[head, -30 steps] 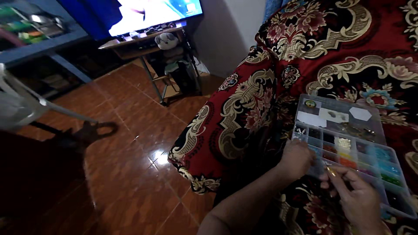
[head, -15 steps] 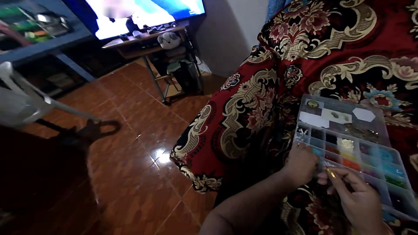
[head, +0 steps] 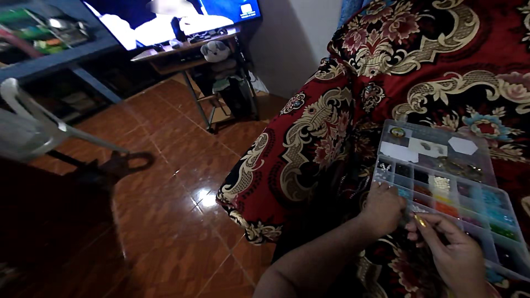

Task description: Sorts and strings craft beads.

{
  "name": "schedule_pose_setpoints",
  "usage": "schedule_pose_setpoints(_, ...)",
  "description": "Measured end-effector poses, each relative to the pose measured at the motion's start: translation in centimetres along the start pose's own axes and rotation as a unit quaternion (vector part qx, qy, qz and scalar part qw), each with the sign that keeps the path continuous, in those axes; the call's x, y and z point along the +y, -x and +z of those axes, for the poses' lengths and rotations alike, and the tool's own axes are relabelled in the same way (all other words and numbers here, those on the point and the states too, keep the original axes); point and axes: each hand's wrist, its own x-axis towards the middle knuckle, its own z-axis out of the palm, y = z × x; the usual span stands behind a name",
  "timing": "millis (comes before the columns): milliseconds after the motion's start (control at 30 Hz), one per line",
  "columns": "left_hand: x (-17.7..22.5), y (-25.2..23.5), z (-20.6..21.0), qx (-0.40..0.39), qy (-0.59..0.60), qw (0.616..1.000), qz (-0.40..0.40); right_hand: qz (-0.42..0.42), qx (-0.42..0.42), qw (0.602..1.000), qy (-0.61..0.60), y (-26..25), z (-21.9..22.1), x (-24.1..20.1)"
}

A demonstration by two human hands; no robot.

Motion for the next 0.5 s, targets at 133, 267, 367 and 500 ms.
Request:
schedule_pose_setpoints(133,-0.01,-0.02,0.13,0.000,-0.001,1.000,0.001,-0.004,0.000,1.000,0.005,0.00,-0.01,0.00)
schedule_pose_setpoints(267,0.02,-0.05,0.11,-0.002,-0.003,1.000,-0.001,-0.005,0.001,1.000,0.004,0.01,0.01,-0.02)
schedule_pose_setpoints(367,0.01,-0.07,0.11,-0.005,-0.005,1.000,-0.002,-0.002,0.000,1.000,0.004,-0.03,-0.01,-0.12)
schedule_pose_setpoints(500,0.09,-0.05,0.13,0.008,0.003,1.000,-0.006,0.001,0.001,1.000,0.009,-0.03,-0.03,-0.17)
